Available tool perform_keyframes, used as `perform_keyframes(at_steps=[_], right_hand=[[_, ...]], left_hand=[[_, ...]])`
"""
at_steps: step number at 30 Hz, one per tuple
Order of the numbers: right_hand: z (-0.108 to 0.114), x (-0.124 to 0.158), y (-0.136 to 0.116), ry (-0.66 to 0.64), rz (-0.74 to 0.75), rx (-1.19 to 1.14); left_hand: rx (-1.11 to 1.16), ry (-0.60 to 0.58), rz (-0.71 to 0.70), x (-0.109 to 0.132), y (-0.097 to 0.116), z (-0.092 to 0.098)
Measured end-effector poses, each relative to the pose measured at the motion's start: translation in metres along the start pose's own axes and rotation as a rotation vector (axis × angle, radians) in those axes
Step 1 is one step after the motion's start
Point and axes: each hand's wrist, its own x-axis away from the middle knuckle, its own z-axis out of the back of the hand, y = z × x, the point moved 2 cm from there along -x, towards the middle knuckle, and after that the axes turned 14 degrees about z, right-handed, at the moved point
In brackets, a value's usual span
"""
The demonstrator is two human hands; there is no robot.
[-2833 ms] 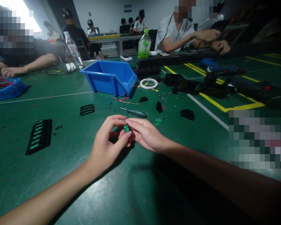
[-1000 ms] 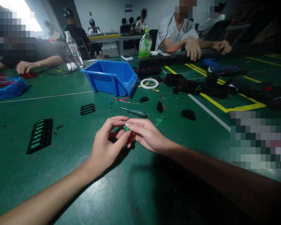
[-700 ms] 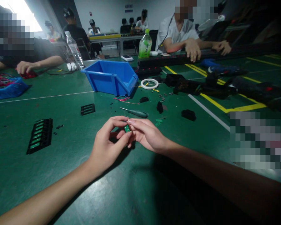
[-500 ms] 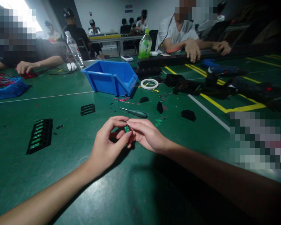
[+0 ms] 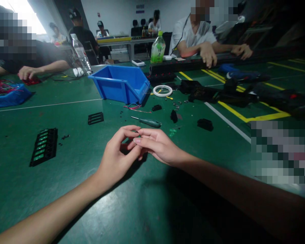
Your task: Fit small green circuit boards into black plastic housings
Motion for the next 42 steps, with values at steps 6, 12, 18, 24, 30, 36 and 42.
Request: perform_keyframes(at_steps=[6, 12, 18, 24, 30, 36, 42], right_hand=[[-0.0006, -0.0001, -0.0017, 0.004, -0.01, 0.028], [-0.0002, 0.0002, -0.0019, -0.006, -0.009, 0.029], [0.0012, 0.0007, -0.0007, -0.013, -0.008, 0.056], [0.002, 0.0007, -0.0005, -0.013, -0.016, 0.057], [0.0004, 0.0005, -0.0019, -0.008, -0.015, 0.002], [0.001, -0.0003, -0.0015, -0.02, -0.011, 0.004], [0.0034, -0.0015, 0.0018, -0.052, -0.011, 0.004]], left_hand=[[-0.041, 0.007, -0.007, 0.0006, -0.0006, 0.0007], [-0.07, 0.012, -0.029, 0.0008, 0.0019, 0.0007], [-0.085, 0.013, -0.046, -0.0004, 0.002, 0.0019], [-0.086, 0.01, -0.057, 0.0, 0.0009, 0.0012], [-0.068, 0.008, -0.056, -0.0002, 0.0002, 0.0005], [-0.056, -0.008, -0.044, 0.0009, 0.0016, 0.0008], [-0.058, -0.033, -0.048, 0.0023, 0.004, 0.0005]])
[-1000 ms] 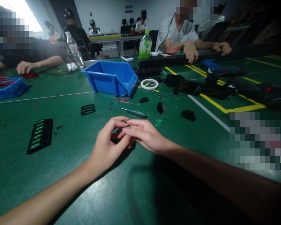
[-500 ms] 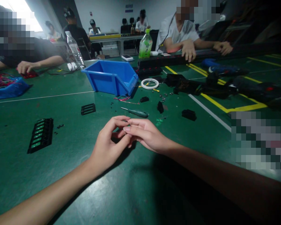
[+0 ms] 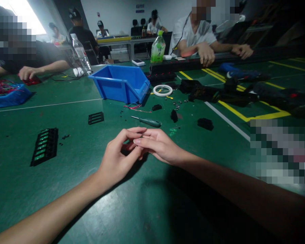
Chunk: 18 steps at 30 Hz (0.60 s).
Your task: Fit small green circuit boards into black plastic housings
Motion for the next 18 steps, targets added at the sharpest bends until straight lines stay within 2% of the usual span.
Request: perform_keyframes(at_steps=[18], right_hand=[[-0.0002, -0.0001, 0.0006, 0.019, 0.002, -0.041]], left_hand=[[0.03, -0.012, 0.04, -0.0001, -0.0011, -0.0003]])
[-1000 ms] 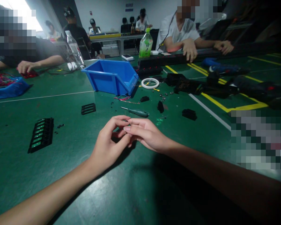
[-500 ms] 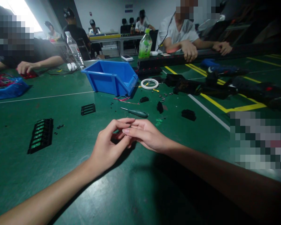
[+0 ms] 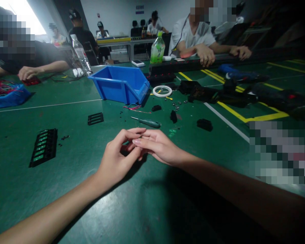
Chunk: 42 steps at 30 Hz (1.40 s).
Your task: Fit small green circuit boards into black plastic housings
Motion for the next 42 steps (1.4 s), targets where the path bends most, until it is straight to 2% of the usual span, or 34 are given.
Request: perform_keyframes(at_steps=[20, 42], right_hand=[[-0.001, 0.0009, -0.0041, -0.039, -0.008, 0.004], [0.0001, 0.0, -0.0008, 0.016, -0.008, -0.105]], left_hand=[[0.008, 0.008, -0.01, 0.0006, 0.0019, 0.0001], [0.026, 0.012, 0.011, 0.0008, 0.0017, -0.0011]])
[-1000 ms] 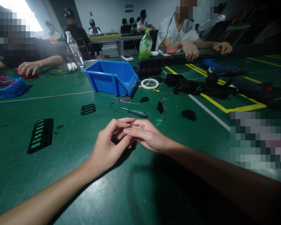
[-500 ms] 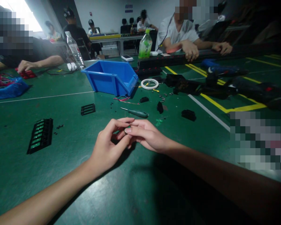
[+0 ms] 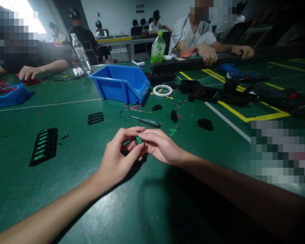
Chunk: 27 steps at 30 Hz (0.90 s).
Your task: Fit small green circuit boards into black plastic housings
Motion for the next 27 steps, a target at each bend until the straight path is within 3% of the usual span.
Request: perform_keyframes(at_steps=[27], right_hand=[[-0.0017, 0.0008, -0.0037, -0.014, -0.045, 0.096]], left_hand=[[0.005, -0.001, -0.028, 0.0002, -0.0024, 0.001]])
